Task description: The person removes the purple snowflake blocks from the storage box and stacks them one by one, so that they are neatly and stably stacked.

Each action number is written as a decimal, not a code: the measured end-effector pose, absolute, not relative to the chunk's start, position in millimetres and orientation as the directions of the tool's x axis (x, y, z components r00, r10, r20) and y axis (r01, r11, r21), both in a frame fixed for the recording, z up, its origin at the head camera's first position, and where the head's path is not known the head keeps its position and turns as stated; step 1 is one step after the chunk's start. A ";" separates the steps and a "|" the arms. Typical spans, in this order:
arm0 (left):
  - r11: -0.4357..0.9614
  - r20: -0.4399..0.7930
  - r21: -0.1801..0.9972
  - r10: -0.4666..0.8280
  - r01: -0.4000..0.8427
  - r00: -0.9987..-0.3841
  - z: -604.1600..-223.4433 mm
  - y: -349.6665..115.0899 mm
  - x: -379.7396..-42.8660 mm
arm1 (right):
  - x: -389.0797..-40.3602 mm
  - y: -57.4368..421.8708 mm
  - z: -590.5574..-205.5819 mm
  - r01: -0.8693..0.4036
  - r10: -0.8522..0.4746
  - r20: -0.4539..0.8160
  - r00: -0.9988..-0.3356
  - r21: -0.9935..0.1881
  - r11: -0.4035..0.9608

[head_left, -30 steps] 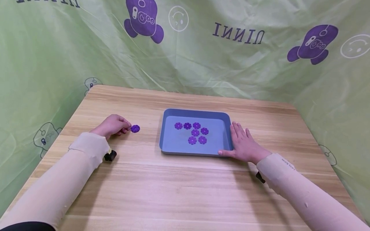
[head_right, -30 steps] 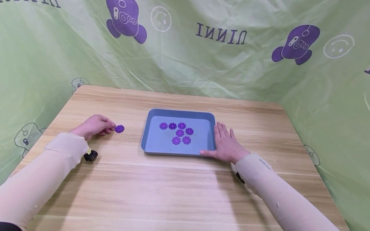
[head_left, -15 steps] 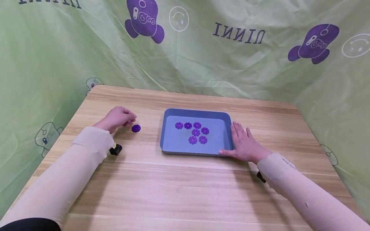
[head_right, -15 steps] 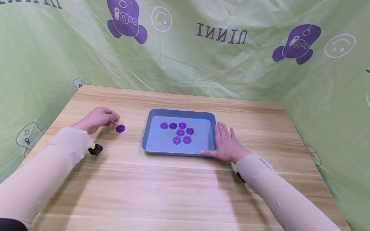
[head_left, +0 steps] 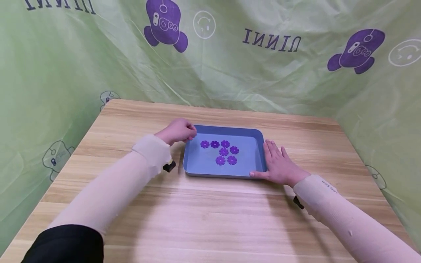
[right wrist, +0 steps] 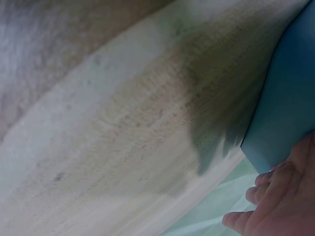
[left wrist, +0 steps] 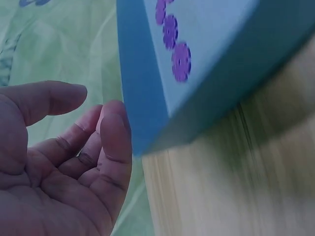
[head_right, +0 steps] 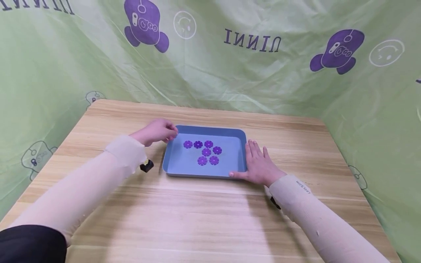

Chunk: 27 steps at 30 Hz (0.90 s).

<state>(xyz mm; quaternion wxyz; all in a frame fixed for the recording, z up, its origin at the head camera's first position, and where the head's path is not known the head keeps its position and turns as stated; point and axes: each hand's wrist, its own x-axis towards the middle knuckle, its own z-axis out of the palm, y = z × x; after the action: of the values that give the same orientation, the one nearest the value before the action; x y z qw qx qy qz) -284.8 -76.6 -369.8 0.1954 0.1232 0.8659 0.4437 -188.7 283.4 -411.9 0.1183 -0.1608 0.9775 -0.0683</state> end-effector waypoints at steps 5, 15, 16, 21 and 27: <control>0.644 -0.282 0.762 0.425 0.068 -0.860 -375.3 -52.2 -288.3 | -189.4 282.2 -411.4 -0.295 -0.328 -0.215 -0.920 -0.172 0.940; 0.764 -0.352 0.640 0.386 0.082 -0.853 -385.2 -36.9 -285.8 | -189.7 278.6 -407.6 -0.300 -0.335 -0.210 -0.919 -0.180 0.937; 0.772 -0.351 0.629 0.387 0.091 -0.853 -385.8 -36.4 -286.0 | -189.3 278.9 -407.5 -0.299 -0.334 -0.208 -0.919 -0.180 0.937; 0.830 -0.338 0.524 0.406 0.189 -0.849 -388.4 -31.7 -286.7 | -187.6 280.6 -407.8 -0.294 -0.330 -0.205 -0.921 -0.188 0.937; 0.864 -0.297 0.377 0.454 0.334 -0.840 -395.4 -26.1 -286.7 | -185.8 282.0 -411.0 -0.292 -0.328 -0.205 -0.922 -0.187 0.938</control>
<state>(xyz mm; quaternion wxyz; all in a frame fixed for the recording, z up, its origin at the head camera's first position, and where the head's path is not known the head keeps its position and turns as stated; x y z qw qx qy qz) -286.7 -26.1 -395.4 0.1912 0.2080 0.9463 0.1570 -185.8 282.0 -411.0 0.1171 -0.1588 0.9773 -0.0769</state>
